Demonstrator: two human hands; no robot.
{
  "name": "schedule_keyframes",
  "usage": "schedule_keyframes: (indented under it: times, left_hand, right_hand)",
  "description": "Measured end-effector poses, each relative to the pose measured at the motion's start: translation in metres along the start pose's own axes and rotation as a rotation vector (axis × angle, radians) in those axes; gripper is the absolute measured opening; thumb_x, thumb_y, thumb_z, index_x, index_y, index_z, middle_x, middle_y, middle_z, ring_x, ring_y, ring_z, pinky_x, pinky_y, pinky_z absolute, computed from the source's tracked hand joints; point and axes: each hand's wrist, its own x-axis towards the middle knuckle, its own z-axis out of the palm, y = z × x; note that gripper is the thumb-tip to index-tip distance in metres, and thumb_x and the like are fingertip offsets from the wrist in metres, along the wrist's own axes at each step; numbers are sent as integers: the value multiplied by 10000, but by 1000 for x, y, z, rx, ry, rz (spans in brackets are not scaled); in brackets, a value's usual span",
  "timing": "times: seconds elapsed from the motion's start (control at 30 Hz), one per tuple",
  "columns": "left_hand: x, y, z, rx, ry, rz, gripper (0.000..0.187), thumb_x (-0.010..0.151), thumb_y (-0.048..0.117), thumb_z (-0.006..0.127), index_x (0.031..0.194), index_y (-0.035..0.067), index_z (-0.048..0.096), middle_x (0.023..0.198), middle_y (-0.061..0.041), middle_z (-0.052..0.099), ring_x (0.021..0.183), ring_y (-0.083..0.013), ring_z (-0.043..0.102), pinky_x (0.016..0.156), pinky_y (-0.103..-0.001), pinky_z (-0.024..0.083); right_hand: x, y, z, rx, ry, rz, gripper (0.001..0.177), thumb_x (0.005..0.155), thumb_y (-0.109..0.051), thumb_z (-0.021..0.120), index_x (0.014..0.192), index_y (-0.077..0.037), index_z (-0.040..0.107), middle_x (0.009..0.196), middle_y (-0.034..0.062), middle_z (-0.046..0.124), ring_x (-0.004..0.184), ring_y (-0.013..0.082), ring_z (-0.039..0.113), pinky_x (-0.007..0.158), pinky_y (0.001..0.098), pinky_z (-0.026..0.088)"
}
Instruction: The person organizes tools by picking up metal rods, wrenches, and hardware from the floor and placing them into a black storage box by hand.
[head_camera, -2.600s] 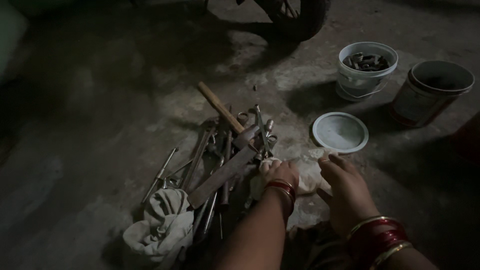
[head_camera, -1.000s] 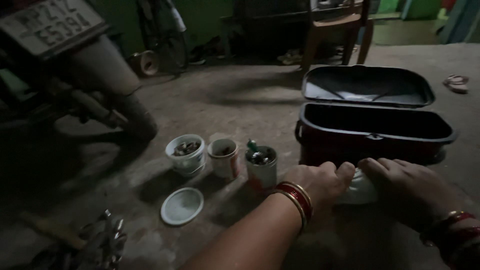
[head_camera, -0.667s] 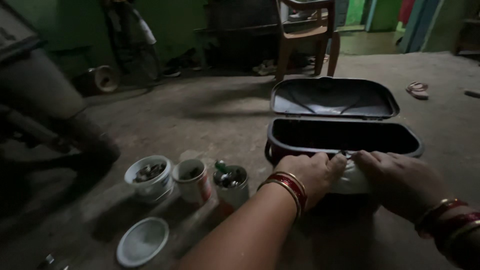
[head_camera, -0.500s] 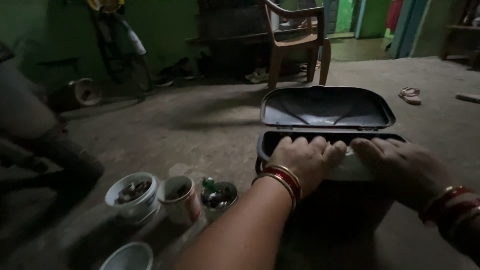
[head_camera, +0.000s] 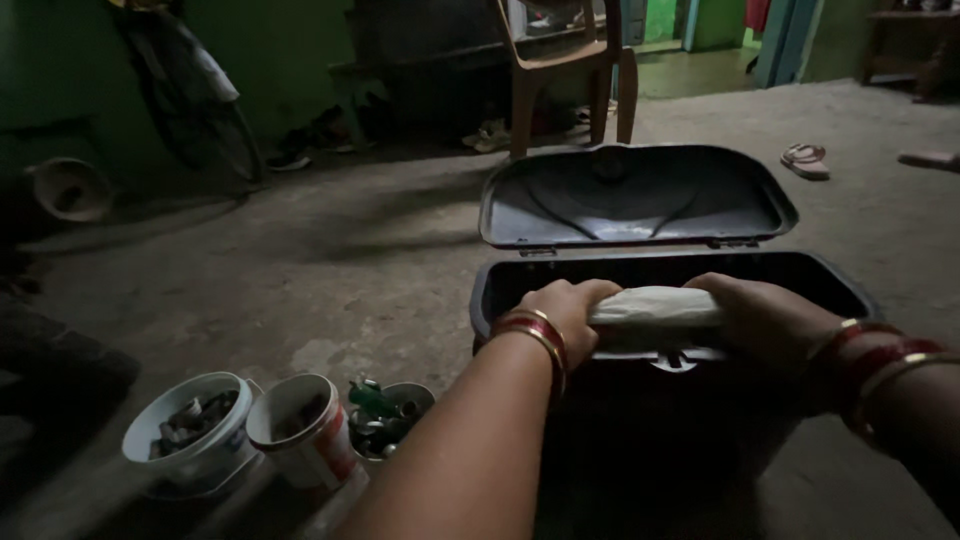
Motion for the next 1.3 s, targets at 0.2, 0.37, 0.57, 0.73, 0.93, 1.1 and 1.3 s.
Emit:
schedule_keyframes:
  times: [0.2, 0.37, 0.57, 0.73, 0.93, 1.1, 1.3]
  left_hand:
    - [4, 9, -2, 95, 22, -192, 718, 880, 416, 772, 1509, 342, 436, 1542, -94, 411, 1435, -340, 406, 1130, -481, 433]
    - [-3, 11, -1, 105, 82, -221, 853, 808, 503, 819, 1487, 177, 418, 1539, -103, 412, 1436, -322, 405, 1116, -473, 457]
    - [-6, -5, 14, 39, 276, -82, 761, 799, 509, 795, 1408, 160, 502, 1456, -76, 508, 1388, -287, 459, 1111, -440, 446]
    - [-10, -16, 17, 44, 322, 39, 754, 807, 541, 767, 1400, 150, 513, 1418, -79, 535, 1360, -282, 486, 1100, -435, 449]
    - [-14, -20, 13, 96, 301, 124, 768, 794, 512, 766, 1419, 165, 488, 1479, -66, 472, 1452, -267, 351, 1174, -465, 339]
    - [-22, -19, -2, 291, 242, 6, 697, 901, 471, 668, 1502, 257, 390, 1654, 9, 222, 1564, -308, 24, 1226, -592, 65]
    - [-68, -21, -11, 337, 155, 46, 701, 929, 494, 612, 1536, 278, 336, 1693, 18, 116, 1564, -329, -47, 1223, -608, 40]
  right_hand:
    - [9, -1, 1, -491, 82, -95, 735, 843, -351, 815, 1500, -282, 493, 1406, 44, 669, 1319, 218, 643, 1141, 401, 514]
    - [2, -9, 7, -742, 205, 54, 1026, 778, -436, 900, 1605, -235, 328, 1557, 52, 526, 1409, 259, 555, 1144, 427, 514]
    - [5, -1, 9, -846, 317, 22, 833, 874, -537, 751, 1560, -180, 439, 1363, 82, 709, 1225, 260, 708, 1028, 413, 594]
    - [1, 5, 12, -900, 366, 22, 693, 925, -594, 631, 1484, -194, 543, 1214, 95, 774, 1060, 272, 785, 923, 417, 650]
    - [-5, 10, 17, -999, 506, -36, 536, 1001, -554, 550, 1404, -206, 615, 1265, 57, 746, 1192, 260, 696, 1003, 421, 577]
    - [-13, 28, 11, -1093, 676, -104, 510, 1030, -479, 496, 1462, -212, 546, 1453, 34, 617, 1370, 232, 554, 1135, 411, 474]
    - [-39, 21, 26, -1268, 641, -310, 732, 961, -608, 407, 1505, -119, 429, 1548, 61, 488, 1480, 224, 400, 1181, 385, 387]
